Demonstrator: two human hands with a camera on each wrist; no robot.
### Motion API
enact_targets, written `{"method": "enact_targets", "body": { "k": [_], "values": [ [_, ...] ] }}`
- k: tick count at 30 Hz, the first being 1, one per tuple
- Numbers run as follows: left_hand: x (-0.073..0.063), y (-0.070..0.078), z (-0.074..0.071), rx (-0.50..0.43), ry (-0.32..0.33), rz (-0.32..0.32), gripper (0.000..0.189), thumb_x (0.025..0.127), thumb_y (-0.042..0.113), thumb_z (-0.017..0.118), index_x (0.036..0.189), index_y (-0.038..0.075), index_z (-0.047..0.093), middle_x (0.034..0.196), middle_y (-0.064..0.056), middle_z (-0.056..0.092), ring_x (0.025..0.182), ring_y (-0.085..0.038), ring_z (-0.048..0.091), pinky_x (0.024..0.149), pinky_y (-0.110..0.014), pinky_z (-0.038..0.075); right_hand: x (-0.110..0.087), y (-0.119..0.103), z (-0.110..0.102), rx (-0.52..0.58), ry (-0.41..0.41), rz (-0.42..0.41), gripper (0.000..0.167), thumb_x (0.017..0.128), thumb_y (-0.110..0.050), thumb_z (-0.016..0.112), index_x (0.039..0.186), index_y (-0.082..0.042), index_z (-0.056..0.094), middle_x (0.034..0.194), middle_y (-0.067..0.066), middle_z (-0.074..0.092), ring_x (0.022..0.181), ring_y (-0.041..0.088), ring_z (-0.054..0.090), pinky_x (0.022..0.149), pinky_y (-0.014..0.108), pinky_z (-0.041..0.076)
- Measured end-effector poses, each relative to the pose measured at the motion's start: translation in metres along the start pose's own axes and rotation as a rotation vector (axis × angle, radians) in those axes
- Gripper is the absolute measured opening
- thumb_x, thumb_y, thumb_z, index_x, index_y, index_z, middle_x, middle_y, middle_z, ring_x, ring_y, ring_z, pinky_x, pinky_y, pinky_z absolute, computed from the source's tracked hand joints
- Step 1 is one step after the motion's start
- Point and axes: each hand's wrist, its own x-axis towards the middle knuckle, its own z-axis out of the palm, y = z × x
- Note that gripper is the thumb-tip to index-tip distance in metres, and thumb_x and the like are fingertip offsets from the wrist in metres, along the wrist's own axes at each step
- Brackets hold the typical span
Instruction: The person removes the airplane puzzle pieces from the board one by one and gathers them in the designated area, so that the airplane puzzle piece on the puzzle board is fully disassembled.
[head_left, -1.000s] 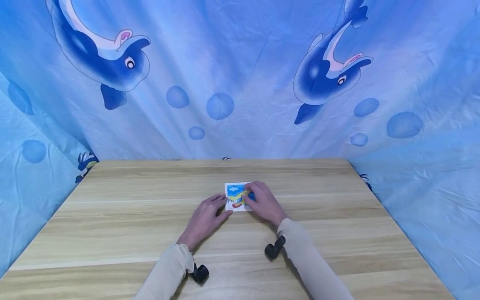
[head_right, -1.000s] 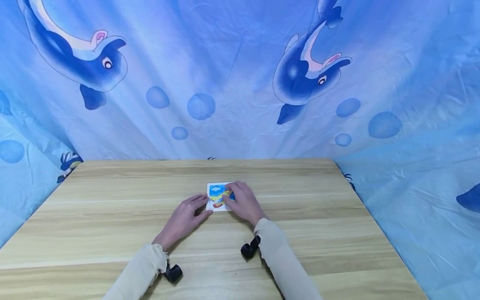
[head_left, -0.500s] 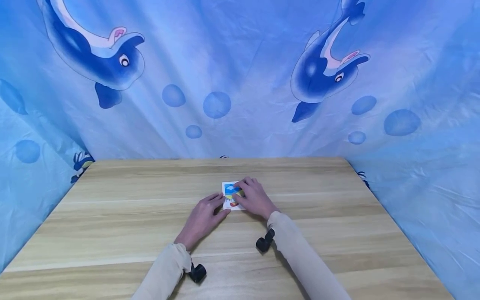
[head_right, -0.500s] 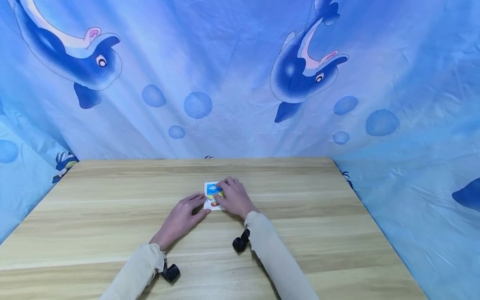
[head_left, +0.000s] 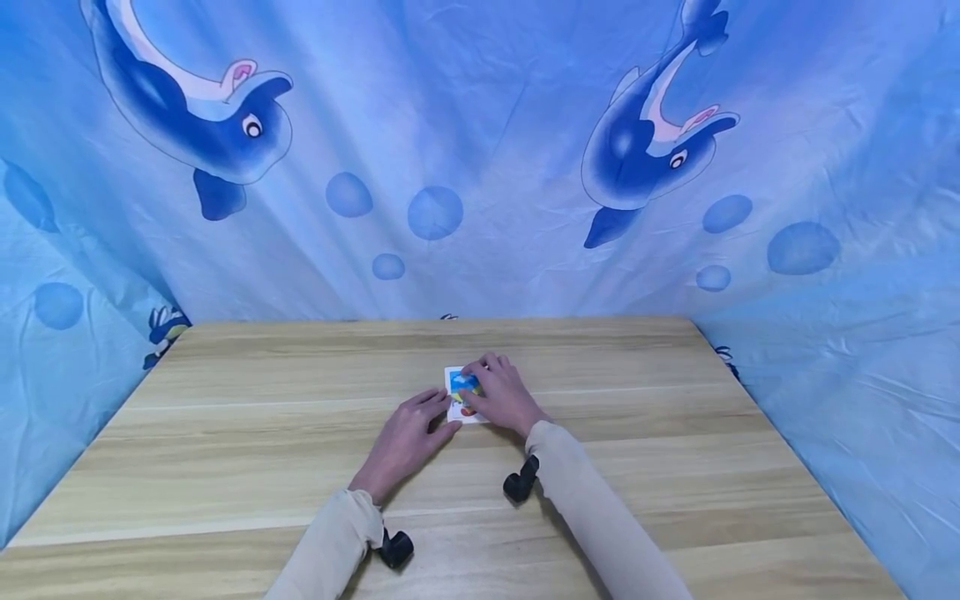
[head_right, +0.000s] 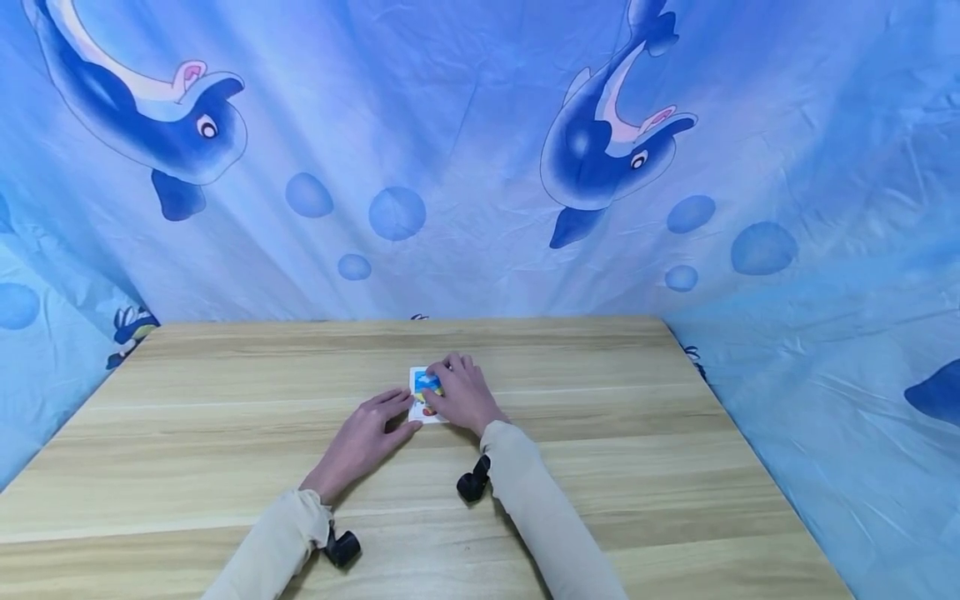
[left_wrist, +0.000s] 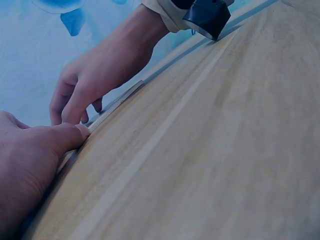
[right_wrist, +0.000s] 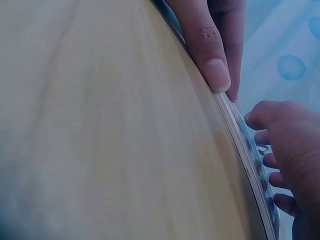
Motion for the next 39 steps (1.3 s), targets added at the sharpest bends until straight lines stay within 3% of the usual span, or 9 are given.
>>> {"method": "enact_targets", "body": {
  "k": [14, 28, 39],
  "values": [
    [0.000, 0.000, 0.001, 0.001, 0.016, 0.020, 0.047, 0.090, 0.041, 0.066, 0.125, 0.010, 0.065, 0.130, -0.010, 0.061, 0.122, -0.029, 0.055, 0.101, -0.045, 0.046, 0.008, -0.003, 0.004, -0.015, 0.005, 0.000, 0.036, 0.093, -0.040, 0.059, 0.124, -0.021, 0.060, 0.123, 0.005, 0.051, 0.109, 0.024, 0.044, 0.090, 0.040, 0.041],
    [-0.001, 0.000, 0.003, 0.019, 0.053, 0.053, 0.044, 0.088, 0.036, 0.070, 0.121, 0.006, 0.067, 0.127, -0.013, 0.063, 0.119, -0.030, 0.057, 0.098, -0.046, 0.048, 0.010, -0.008, 0.004, -0.016, -0.027, 0.062, 0.035, 0.094, -0.040, 0.059, 0.124, -0.022, 0.059, 0.121, 0.004, 0.049, 0.108, 0.023, 0.041, 0.089, 0.038, 0.039],
    [0.000, 0.002, 0.001, 0.017, 0.038, 0.053, 0.045, 0.088, 0.036, 0.069, 0.122, 0.007, 0.067, 0.127, -0.013, 0.062, 0.120, -0.030, 0.056, 0.099, -0.045, 0.047, 0.011, -0.007, 0.008, 0.038, 0.010, 0.070, 0.031, 0.093, -0.038, 0.060, 0.119, -0.022, 0.058, 0.116, 0.005, 0.048, 0.104, 0.023, 0.040, 0.085, 0.039, 0.038]
  ]
}}
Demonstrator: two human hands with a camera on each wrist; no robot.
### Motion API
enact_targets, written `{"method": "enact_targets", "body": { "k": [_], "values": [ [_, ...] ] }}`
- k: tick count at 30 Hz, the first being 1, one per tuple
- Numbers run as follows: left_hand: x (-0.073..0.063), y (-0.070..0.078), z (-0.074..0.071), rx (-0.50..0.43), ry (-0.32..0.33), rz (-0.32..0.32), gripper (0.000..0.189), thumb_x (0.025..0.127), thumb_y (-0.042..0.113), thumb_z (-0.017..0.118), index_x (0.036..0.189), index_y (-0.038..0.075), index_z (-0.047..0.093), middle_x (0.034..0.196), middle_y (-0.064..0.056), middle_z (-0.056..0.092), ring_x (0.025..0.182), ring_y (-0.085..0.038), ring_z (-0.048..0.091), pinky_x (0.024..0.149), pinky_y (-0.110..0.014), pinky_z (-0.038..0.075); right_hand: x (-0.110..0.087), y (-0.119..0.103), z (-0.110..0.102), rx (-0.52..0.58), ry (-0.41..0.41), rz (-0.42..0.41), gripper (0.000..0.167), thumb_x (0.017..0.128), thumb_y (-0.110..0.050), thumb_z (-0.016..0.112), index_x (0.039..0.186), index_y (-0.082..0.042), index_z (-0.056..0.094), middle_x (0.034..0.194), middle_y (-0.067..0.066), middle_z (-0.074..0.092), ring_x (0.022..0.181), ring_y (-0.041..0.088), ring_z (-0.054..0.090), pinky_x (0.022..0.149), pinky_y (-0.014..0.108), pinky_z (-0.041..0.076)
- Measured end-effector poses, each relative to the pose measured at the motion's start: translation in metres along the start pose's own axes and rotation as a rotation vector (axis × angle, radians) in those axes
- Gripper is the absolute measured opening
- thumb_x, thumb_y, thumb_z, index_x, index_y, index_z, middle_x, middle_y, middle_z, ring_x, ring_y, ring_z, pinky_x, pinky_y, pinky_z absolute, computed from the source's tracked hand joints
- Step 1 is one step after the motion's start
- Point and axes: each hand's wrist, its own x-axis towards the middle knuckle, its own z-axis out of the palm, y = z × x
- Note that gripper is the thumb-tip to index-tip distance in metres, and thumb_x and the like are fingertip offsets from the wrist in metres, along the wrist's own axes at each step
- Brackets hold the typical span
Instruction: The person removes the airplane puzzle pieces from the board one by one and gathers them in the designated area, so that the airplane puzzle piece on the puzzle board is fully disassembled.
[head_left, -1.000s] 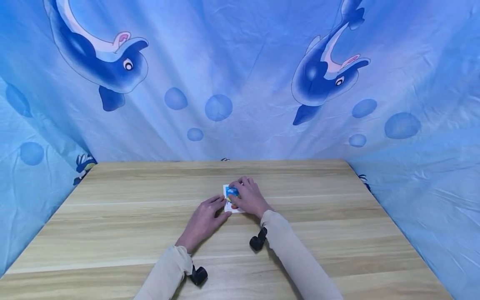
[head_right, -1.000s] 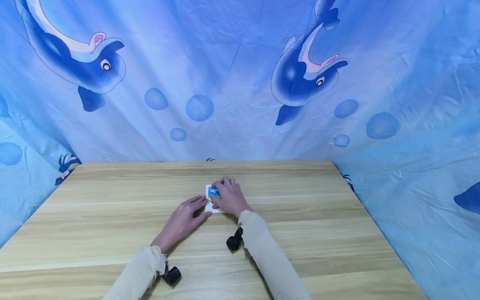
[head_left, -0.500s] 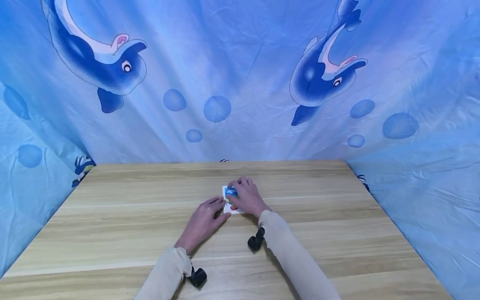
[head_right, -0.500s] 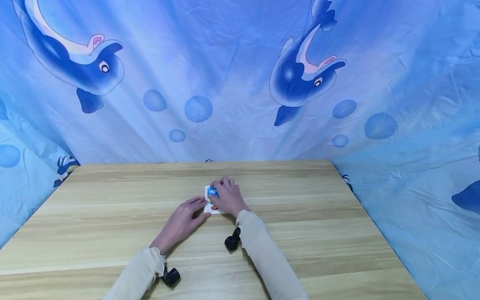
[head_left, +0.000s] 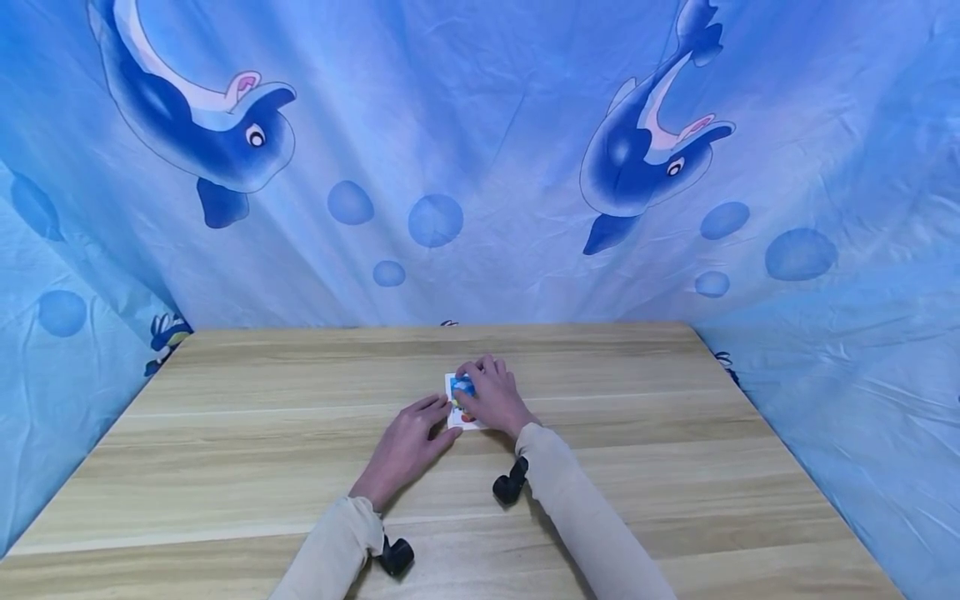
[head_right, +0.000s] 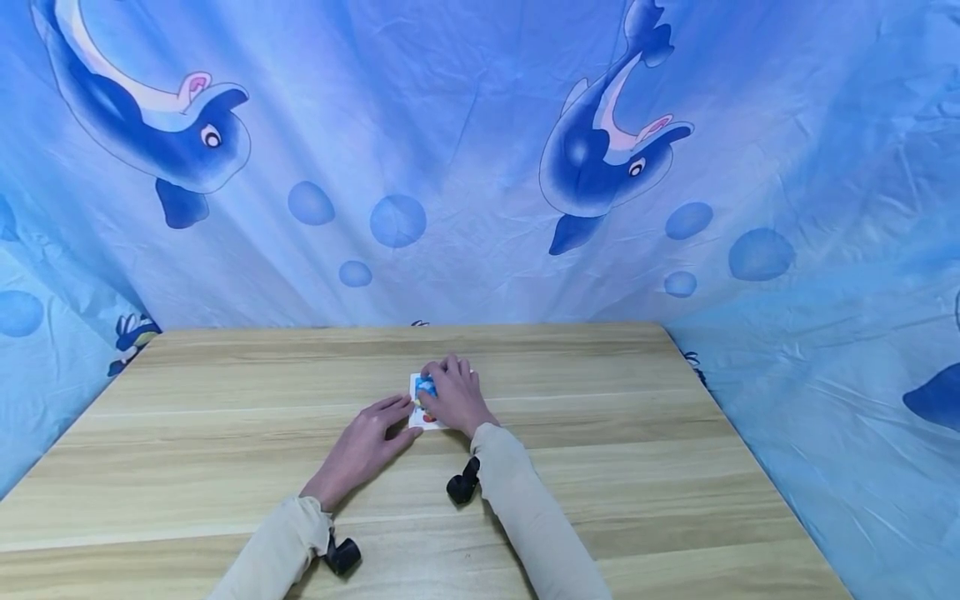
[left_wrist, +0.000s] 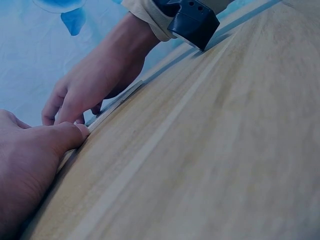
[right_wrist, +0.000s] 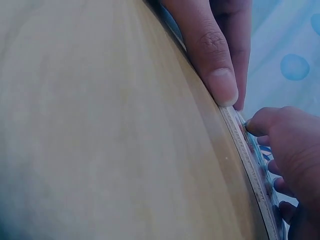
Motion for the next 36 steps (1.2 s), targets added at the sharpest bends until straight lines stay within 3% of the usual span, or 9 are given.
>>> {"method": "enact_targets", "body": {
  "k": [13, 36],
  "values": [
    [-0.0010, 0.0008, -0.0009, -0.009, -0.038, -0.032, 0.045, 0.091, 0.037, 0.066, 0.125, 0.008, 0.065, 0.130, -0.011, 0.060, 0.123, -0.028, 0.054, 0.100, -0.046, 0.047, 0.0015, -0.0027, 0.0011, 0.016, -0.005, 0.039, 0.027, 0.093, -0.038, 0.058, 0.116, -0.023, 0.056, 0.119, 0.006, 0.047, 0.107, 0.025, 0.039, 0.086, 0.040, 0.036],
    [-0.0017, 0.0007, 0.0011, -0.008, -0.013, -0.018, 0.044, 0.090, 0.036, 0.067, 0.124, 0.007, 0.066, 0.129, -0.012, 0.061, 0.122, -0.029, 0.055, 0.099, -0.046, 0.047, 0.0012, -0.0028, 0.0012, 0.092, 0.020, 0.045, 0.026, 0.094, -0.035, 0.060, 0.115, -0.021, 0.057, 0.124, 0.005, 0.051, 0.109, 0.026, 0.041, 0.090, 0.044, 0.036]
  ]
}}
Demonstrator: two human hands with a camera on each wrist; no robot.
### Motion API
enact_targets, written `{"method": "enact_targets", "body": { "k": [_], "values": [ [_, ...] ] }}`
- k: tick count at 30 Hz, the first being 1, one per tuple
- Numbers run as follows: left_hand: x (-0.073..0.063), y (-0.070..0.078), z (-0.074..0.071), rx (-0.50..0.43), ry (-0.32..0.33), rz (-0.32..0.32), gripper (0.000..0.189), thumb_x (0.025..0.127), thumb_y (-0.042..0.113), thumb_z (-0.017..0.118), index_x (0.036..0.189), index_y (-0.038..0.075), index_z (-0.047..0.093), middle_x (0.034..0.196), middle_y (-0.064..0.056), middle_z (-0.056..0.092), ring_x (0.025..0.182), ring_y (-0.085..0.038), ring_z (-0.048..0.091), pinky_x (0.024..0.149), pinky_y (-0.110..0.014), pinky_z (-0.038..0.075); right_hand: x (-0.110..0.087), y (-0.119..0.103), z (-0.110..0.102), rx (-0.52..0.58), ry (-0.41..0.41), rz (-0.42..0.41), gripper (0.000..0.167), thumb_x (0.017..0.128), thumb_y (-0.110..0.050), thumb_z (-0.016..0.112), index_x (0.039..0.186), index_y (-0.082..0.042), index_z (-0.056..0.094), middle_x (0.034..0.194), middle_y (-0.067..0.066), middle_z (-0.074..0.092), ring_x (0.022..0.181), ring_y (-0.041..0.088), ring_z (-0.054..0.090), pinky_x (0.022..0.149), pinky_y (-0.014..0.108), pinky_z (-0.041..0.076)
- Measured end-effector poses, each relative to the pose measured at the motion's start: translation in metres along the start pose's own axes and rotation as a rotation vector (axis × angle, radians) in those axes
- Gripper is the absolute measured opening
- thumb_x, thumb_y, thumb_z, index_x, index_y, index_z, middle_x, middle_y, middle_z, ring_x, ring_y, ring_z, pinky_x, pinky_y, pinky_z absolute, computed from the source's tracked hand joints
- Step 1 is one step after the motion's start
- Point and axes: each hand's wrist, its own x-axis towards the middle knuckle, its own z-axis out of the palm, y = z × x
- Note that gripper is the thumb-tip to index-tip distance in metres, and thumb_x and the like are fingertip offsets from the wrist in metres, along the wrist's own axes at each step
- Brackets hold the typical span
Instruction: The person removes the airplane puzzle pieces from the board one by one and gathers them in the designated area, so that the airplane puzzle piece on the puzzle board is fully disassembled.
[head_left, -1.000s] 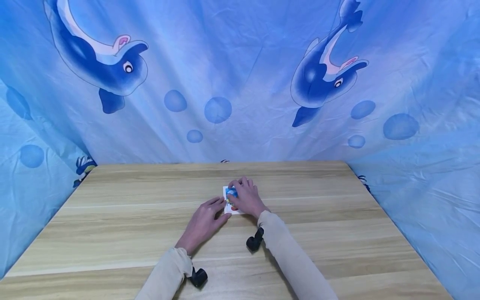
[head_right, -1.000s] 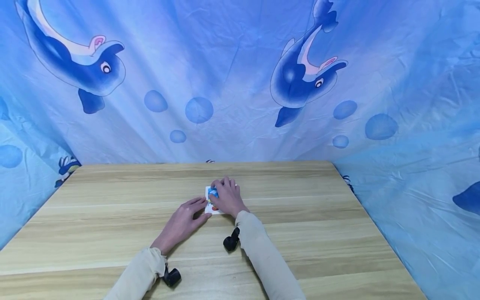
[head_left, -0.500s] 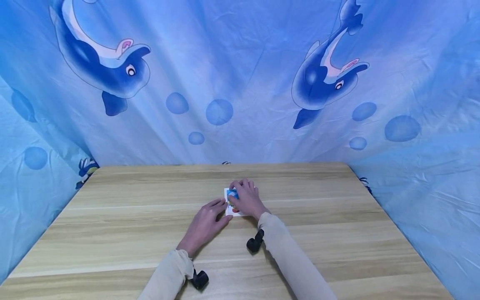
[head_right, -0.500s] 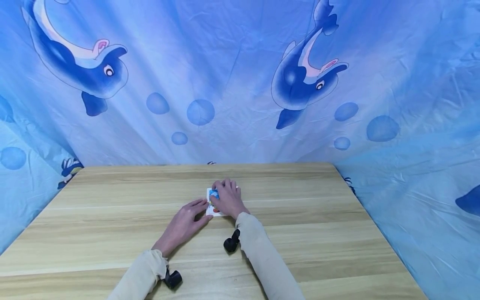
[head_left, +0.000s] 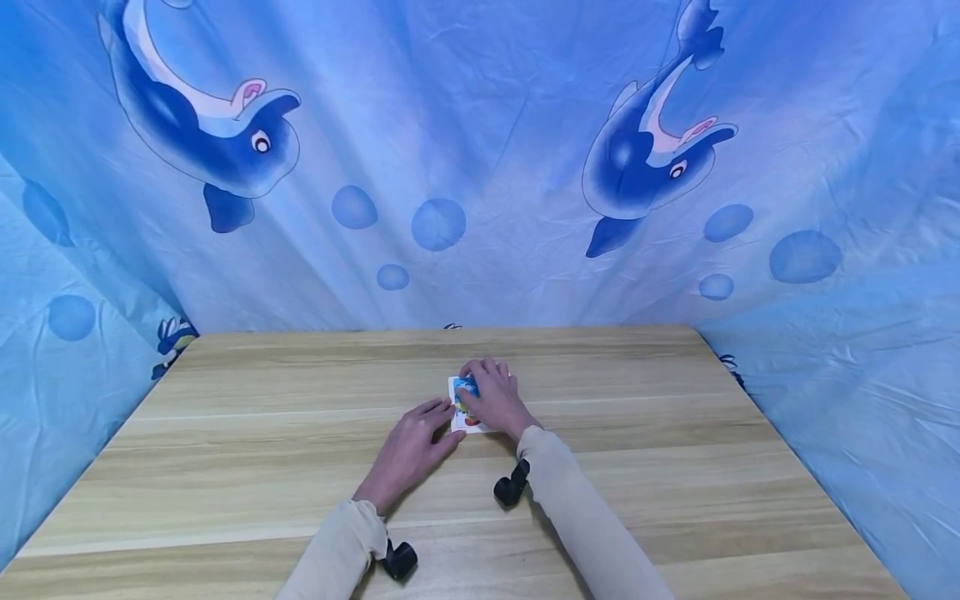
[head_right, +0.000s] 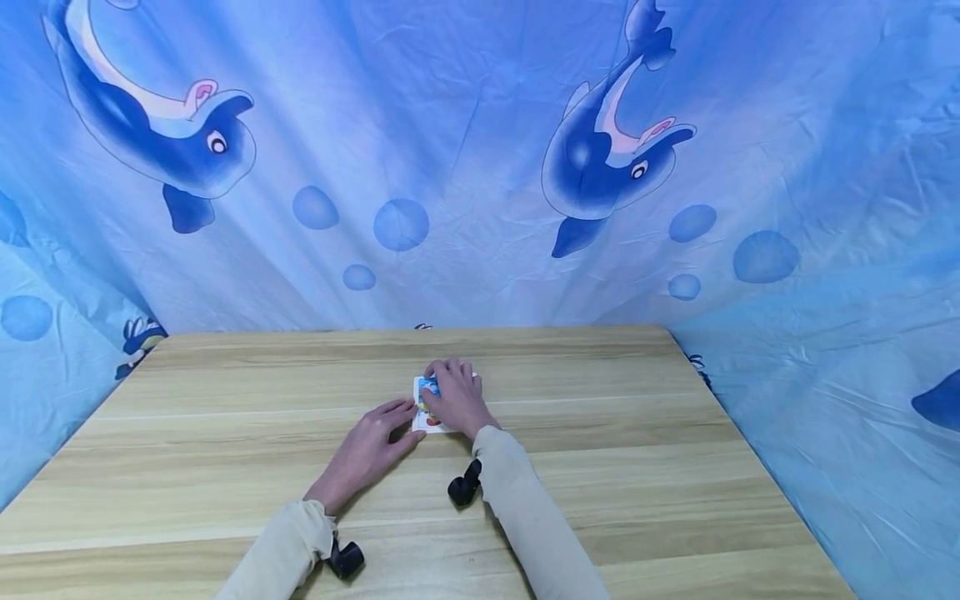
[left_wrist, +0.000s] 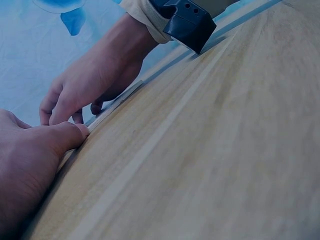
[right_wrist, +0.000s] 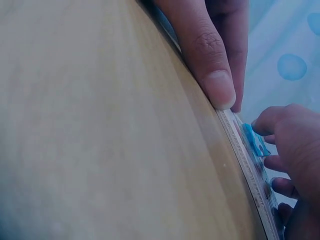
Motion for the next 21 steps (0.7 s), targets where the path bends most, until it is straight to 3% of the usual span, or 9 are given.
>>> {"method": "enact_targets", "body": {
  "k": [10, 21],
  "values": [
    [-0.0007, 0.0008, 0.0006, 0.002, 0.006, 0.000, 0.044, 0.088, 0.036, 0.069, 0.122, 0.007, 0.067, 0.128, -0.013, 0.062, 0.121, -0.031, 0.056, 0.100, -0.047, 0.047, -0.0015, 0.0053, 0.0013, 0.041, 0.000, -0.015, 0.030, 0.095, -0.029, 0.060, 0.122, -0.018, 0.059, 0.121, 0.000, 0.052, 0.106, 0.023, 0.041, 0.090, 0.042, 0.035],
    [-0.0001, 0.0002, -0.0005, 0.004, 0.011, 0.006, 0.044, 0.088, 0.034, 0.071, 0.121, 0.006, 0.067, 0.127, -0.014, 0.062, 0.120, -0.031, 0.056, 0.099, -0.047, 0.048, -0.0043, 0.0033, -0.0027, 0.047, -0.005, -0.048, 0.031, 0.096, -0.022, 0.059, 0.126, -0.016, 0.060, 0.122, 0.007, 0.053, 0.105, 0.022, 0.041, 0.086, 0.035, 0.038]
  ]
}}
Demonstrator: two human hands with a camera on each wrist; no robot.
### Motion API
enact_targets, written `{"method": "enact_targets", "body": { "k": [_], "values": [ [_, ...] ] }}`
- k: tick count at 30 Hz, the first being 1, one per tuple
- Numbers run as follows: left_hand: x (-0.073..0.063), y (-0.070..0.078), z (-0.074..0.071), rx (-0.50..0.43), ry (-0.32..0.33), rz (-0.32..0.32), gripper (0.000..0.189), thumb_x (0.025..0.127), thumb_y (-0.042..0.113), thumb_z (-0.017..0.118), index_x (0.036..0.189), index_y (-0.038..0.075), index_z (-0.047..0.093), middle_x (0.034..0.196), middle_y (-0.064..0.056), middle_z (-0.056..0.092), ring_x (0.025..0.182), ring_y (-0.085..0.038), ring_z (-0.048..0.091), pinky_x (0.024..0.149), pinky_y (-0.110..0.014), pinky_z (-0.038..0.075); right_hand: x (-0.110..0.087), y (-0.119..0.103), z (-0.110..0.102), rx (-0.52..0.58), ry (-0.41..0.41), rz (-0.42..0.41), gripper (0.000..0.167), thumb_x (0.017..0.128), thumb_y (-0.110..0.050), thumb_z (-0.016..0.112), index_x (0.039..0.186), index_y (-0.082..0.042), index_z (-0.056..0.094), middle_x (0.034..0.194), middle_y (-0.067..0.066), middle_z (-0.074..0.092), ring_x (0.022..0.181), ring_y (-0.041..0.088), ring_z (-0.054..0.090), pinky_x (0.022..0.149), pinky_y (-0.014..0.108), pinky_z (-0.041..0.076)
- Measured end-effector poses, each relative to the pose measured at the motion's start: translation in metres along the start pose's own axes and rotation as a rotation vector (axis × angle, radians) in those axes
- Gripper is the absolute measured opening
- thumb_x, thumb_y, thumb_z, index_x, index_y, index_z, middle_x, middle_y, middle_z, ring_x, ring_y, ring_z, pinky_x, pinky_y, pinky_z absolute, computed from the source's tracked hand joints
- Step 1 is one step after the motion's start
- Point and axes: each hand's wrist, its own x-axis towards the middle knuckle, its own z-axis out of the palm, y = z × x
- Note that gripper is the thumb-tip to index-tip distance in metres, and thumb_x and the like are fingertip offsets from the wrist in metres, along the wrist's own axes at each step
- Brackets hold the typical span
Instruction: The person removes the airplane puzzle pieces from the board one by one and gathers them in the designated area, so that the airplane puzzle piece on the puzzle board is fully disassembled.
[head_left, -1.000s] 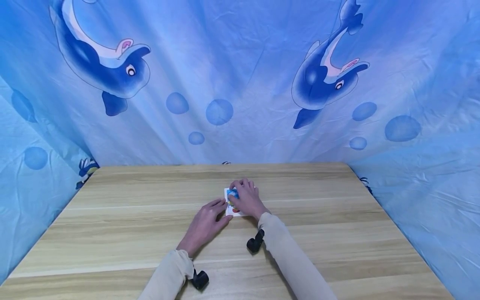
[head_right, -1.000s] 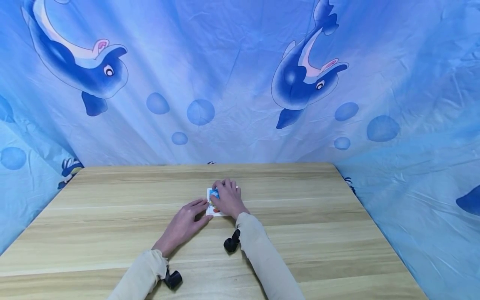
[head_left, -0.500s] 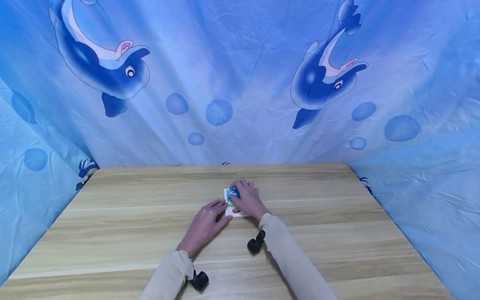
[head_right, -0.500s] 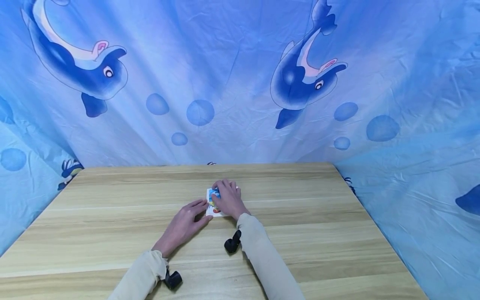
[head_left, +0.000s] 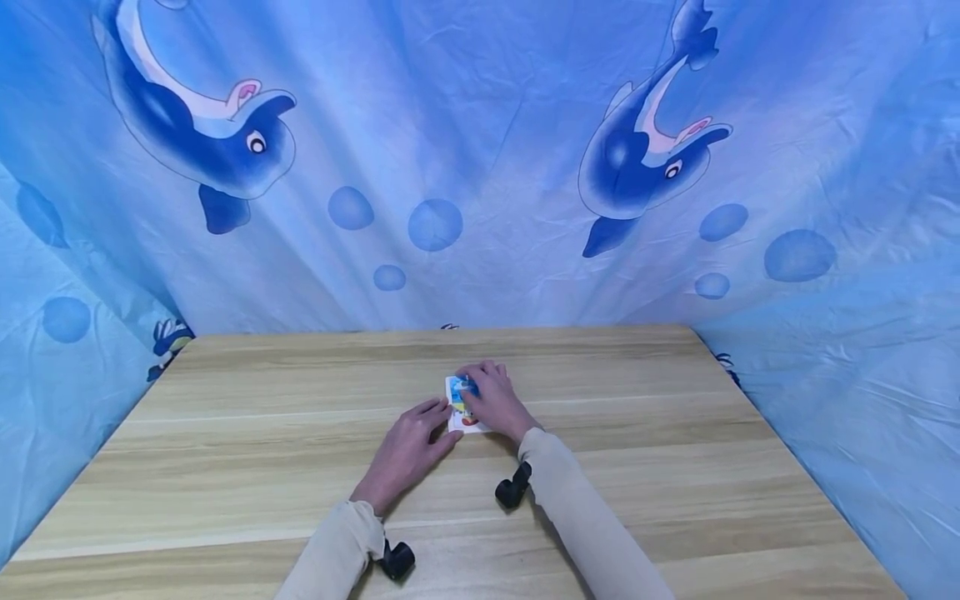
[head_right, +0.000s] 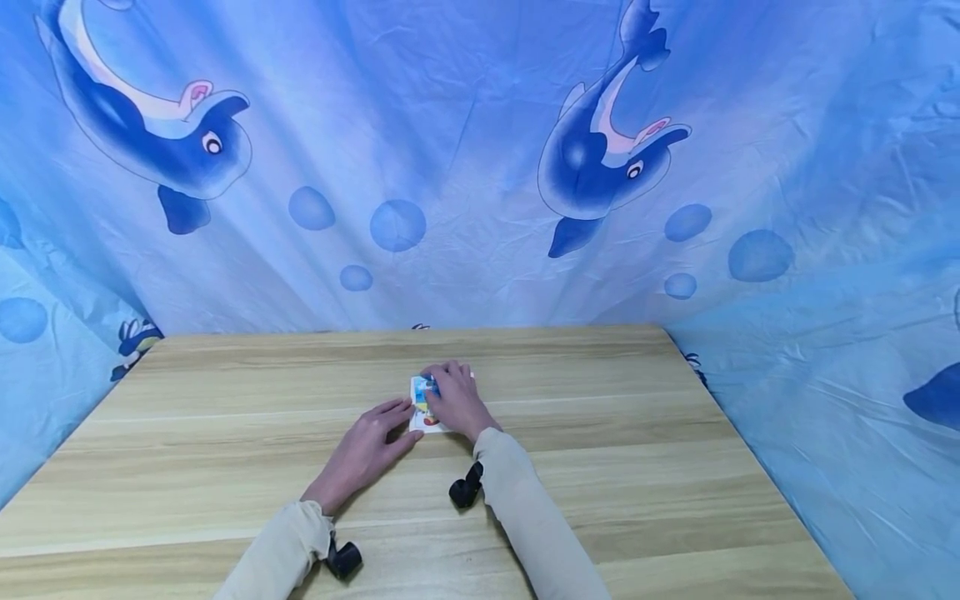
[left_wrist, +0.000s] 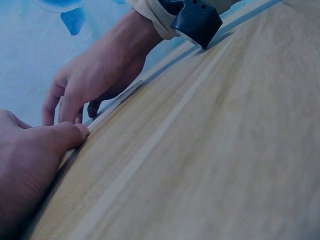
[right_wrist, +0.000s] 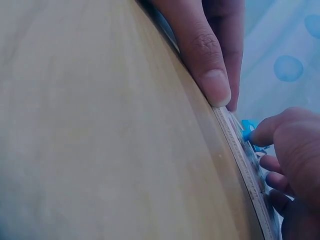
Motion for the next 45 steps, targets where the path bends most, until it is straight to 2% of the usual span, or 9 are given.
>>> {"method": "enact_targets", "body": {
  "k": [6, 14, 26, 36, 40, 45],
  "values": [
    [0.000, -0.001, 0.000, 0.013, -0.014, -0.017, 0.045, 0.089, 0.036, 0.069, 0.123, 0.008, 0.066, 0.129, -0.012, 0.061, 0.121, -0.030, 0.055, 0.099, -0.046, 0.047, 0.000, -0.003, -0.002, -0.007, 0.005, -0.019, 0.031, 0.095, -0.018, 0.059, 0.126, -0.017, 0.059, 0.117, 0.006, 0.055, 0.104, 0.023, 0.043, 0.085, 0.035, 0.038],
    [-0.001, 0.000, 0.000, -0.002, -0.010, -0.005, 0.043, 0.090, 0.035, 0.068, 0.123, 0.007, 0.066, 0.129, -0.012, 0.061, 0.121, -0.030, 0.055, 0.099, -0.046, 0.047, -0.001, 0.000, 0.001, 0.000, 0.043, -0.061, 0.029, 0.095, -0.017, 0.059, 0.124, -0.017, 0.059, 0.104, 0.002, 0.060, 0.106, 0.025, 0.046, 0.089, 0.044, 0.035],
    [-0.001, 0.000, 0.002, -0.002, -0.003, 0.000, 0.044, 0.089, 0.035, 0.069, 0.123, 0.007, 0.066, 0.129, -0.013, 0.061, 0.121, -0.030, 0.056, 0.099, -0.046, 0.047, -0.001, 0.002, 0.002, 0.052, 0.066, -0.057, 0.026, 0.096, -0.013, 0.056, 0.121, -0.016, 0.061, 0.094, -0.003, 0.059, 0.100, 0.022, 0.047, 0.089, 0.042, 0.036],
    [0.000, 0.001, 0.001, 0.003, -0.009, -0.001, 0.045, 0.090, 0.036, 0.068, 0.124, 0.007, 0.066, 0.129, -0.012, 0.061, 0.120, -0.030, 0.056, 0.099, -0.046, 0.048, -0.005, 0.006, -0.004, 0.150, 0.136, -0.087, 0.027, 0.095, -0.010, 0.056, 0.122, -0.011, 0.062, 0.089, -0.005, 0.057, 0.091, 0.018, 0.047, 0.084, 0.038, 0.039],
    [0.000, 0.001, 0.001, 0.008, 0.004, 0.006, 0.046, 0.089, 0.037, 0.069, 0.123, 0.007, 0.066, 0.128, -0.012, 0.062, 0.119, -0.030, 0.057, 0.098, -0.046, 0.048, -0.010, 0.012, -0.011, 0.184, 0.159, -0.079, 0.028, 0.095, -0.008, 0.057, 0.122, -0.010, 0.062, 0.087, -0.005, 0.057, 0.090, 0.016, 0.048, 0.082, 0.036, 0.040],
    [-0.001, 0.000, 0.001, 0.007, 0.003, -0.004, 0.047, 0.088, 0.037, 0.069, 0.123, 0.007, 0.066, 0.128, -0.012, 0.062, 0.120, -0.031, 0.056, 0.099, -0.046, 0.047, -0.017, 0.021, -0.018, 0.217, 0.162, -0.026, 0.028, 0.095, -0.007, 0.057, 0.123, -0.010, 0.062, 0.087, -0.005, 0.056, 0.091, 0.016, 0.047, 0.082, 0.035, 0.040]
  ]
}}
